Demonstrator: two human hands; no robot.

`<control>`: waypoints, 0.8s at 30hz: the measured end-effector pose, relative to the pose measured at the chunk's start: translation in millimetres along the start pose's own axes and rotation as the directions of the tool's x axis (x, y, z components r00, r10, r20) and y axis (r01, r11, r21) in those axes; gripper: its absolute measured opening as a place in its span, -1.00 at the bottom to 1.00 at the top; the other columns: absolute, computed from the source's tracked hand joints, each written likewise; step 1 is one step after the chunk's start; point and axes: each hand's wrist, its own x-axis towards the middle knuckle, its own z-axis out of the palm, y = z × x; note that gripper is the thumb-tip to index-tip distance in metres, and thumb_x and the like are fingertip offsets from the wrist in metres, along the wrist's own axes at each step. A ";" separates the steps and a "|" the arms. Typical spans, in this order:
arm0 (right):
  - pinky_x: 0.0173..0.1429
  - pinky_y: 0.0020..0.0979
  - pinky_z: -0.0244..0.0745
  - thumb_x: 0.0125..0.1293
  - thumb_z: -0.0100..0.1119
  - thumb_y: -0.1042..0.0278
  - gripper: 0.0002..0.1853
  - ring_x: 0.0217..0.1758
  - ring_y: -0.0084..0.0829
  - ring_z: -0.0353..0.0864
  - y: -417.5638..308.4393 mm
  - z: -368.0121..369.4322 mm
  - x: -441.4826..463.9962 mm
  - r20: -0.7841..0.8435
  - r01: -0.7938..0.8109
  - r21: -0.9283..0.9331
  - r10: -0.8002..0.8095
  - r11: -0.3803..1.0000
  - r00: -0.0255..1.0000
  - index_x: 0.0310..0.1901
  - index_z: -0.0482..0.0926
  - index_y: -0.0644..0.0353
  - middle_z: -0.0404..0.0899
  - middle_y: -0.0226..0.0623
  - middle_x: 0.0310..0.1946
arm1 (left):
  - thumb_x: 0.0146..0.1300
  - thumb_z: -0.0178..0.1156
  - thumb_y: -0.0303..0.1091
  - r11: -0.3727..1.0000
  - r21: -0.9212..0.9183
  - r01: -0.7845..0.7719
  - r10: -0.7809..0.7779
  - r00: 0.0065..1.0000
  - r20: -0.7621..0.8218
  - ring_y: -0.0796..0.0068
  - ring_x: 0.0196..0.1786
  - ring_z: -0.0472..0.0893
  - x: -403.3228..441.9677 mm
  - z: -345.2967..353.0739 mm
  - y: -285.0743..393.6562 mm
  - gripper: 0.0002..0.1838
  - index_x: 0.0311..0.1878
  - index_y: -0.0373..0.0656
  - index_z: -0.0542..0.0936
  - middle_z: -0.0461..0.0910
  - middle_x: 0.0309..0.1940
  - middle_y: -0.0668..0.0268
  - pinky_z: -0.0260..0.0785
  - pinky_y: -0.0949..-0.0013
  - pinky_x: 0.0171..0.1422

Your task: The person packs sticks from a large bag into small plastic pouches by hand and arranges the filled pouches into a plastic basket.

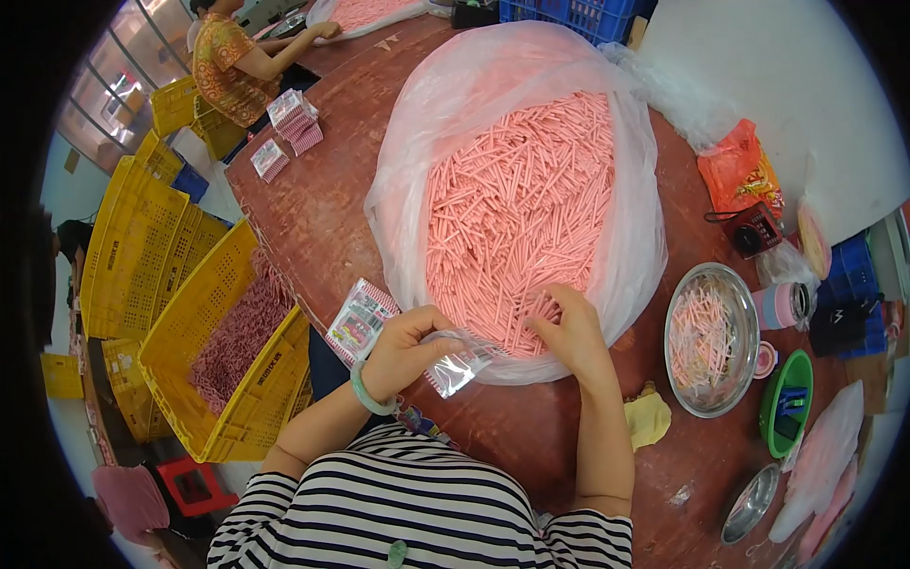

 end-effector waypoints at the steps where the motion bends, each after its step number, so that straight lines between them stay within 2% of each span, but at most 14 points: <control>1: -0.14 -0.38 0.46 -0.03 0.40 0.47 -0.65 -0.28 -0.35 0.58 -2.1 1.2 2.3 0.017 -0.042 -0.025 0.042 0.999 0.999 -0.16 0.60 0.32 0.58 -0.16 -0.33 | 0.22 0.28 -0.54 0.999 0.033 -0.025 0.026 1.000 -0.007 0.65 -0.24 0.58 -0.1 0.3 -1.1 -0.94 -0.27 -0.28 0.59 0.64 -0.32 0.33 0.40 0.54 -0.11; 4: -0.09 -0.35 0.47 -0.03 0.39 0.47 -0.55 -0.26 -0.31 0.57 -11.2 13.9 13.2 0.078 -0.072 0.103 0.064 0.992 0.995 -0.04 0.54 0.34 0.57 -0.11 -0.29 | 0.19 0.29 -0.55 0.993 0.099 -0.070 0.072 0.997 -0.020 0.63 -0.25 0.59 0.2 0.8 -5.3 -0.94 -0.30 -0.28 0.60 0.64 -0.35 0.31 0.40 0.53 -0.12; 7: -0.02 -0.26 0.48 -0.01 0.36 0.47 -0.45 -0.17 -0.16 0.59 -20.6 30.5 19.9 0.011 0.078 -0.121 -0.077 0.990 0.997 0.07 0.45 0.34 0.57 0.00 -0.20 | 0.18 0.31 -0.52 0.996 0.080 -0.050 0.054 0.998 -0.044 0.63 -0.29 0.57 -1.3 1.2 -4.4 -0.93 -0.30 -0.28 0.62 0.62 -0.38 0.32 0.39 0.52 -0.16; 10: 0.02 -0.18 0.47 0.01 0.34 0.48 -0.40 -0.05 -0.04 0.58 -13.1 40.3 21.1 -0.056 0.137 -0.188 -0.150 0.973 0.987 0.13 0.38 0.34 0.55 0.11 -0.14 | 0.16 0.34 -0.46 0.998 0.053 -0.042 0.046 0.996 -0.072 0.62 -0.35 0.54 -3.3 0.7 -2.3 -0.90 -0.31 -0.29 0.65 0.58 -0.42 0.34 0.37 0.49 -0.24; 13: 0.05 -0.14 0.46 0.00 0.32 0.50 -0.39 -0.01 0.04 0.57 -18.6 37.3 21.3 0.024 0.058 -0.193 -0.055 0.979 0.998 0.15 0.36 0.32 0.56 0.13 -0.15 | 0.17 0.33 -0.45 0.998 0.061 -0.035 0.039 0.997 -0.064 0.62 -0.33 0.53 -3.9 -1.4 -7.6 -0.89 -0.30 -0.29 0.64 0.57 -0.41 0.34 0.37 0.49 -0.23; 16: -0.05 -0.23 0.49 0.01 0.28 0.54 -0.42 -0.17 -0.03 0.60 -18.9 34.4 23.3 0.069 0.011 -0.129 -0.002 0.992 0.998 0.14 0.38 0.29 0.56 0.06 -0.26 | 0.17 0.33 -0.45 0.998 0.051 -0.027 0.030 0.997 -0.069 0.62 -0.30 0.53 -3.1 0.5 -7.3 -0.89 -0.30 -0.28 0.64 0.57 -0.39 0.34 0.36 0.50 -0.20; 19: -0.31 -0.47 0.41 -0.02 0.25 0.59 -0.45 -0.43 -0.52 0.48 -19.4 28.7 20.5 0.065 -0.050 -0.018 0.051 0.999 0.997 0.10 0.44 0.26 0.48 -0.29 -0.43 | 0.18 0.32 -0.46 0.992 0.099 -0.077 0.084 0.994 -0.070 0.63 -0.26 0.53 -2.7 -2.9 -4.3 -0.89 -0.27 -0.28 0.63 0.58 -0.36 0.34 0.36 0.50 -0.15; 21: -0.30 -0.48 0.41 0.02 0.23 0.58 -0.53 -0.41 -0.53 0.48 -6.2 29.2 16.9 0.032 -0.018 0.154 0.013 0.988 0.999 0.06 0.49 0.24 0.48 -0.31 -0.43 | 0.21 0.30 -0.46 0.986 0.139 -0.095 0.106 0.992 -0.067 0.65 -0.23 0.53 -4.9 -8.8 -2.3 -0.89 -0.24 -0.28 0.63 0.58 -0.34 0.35 0.37 0.50 -0.11; 22: -0.30 -0.49 0.41 0.05 0.22 0.57 -0.56 -0.40 -0.53 0.48 -0.2 28.3 14.6 0.015 -0.003 0.241 0.000 0.971 1.000 0.04 0.51 0.24 0.48 -0.32 -0.43 | 0.22 0.30 -0.46 0.998 0.024 -0.050 0.051 0.997 -0.065 0.65 -0.23 0.53 -5.9 -9.7 -1.6 -0.89 -0.22 -0.28 0.63 0.59 -0.33 0.36 0.37 0.50 -0.10; 24: -0.29 -0.51 0.39 0.06 0.25 0.56 -0.68 -0.39 -0.59 0.48 6.4 18.4 8.0 0.109 -0.077 0.272 0.049 0.959 0.993 -0.09 0.58 0.24 0.47 -0.39 -0.43 | 0.25 0.28 -0.46 0.977 -0.209 0.049 -0.057 0.998 -0.034 0.67 -0.21 0.54 -7.8 -9.7 -0.3 -0.88 -0.18 -0.27 0.62 0.60 -0.31 0.39 0.38 0.51 -0.08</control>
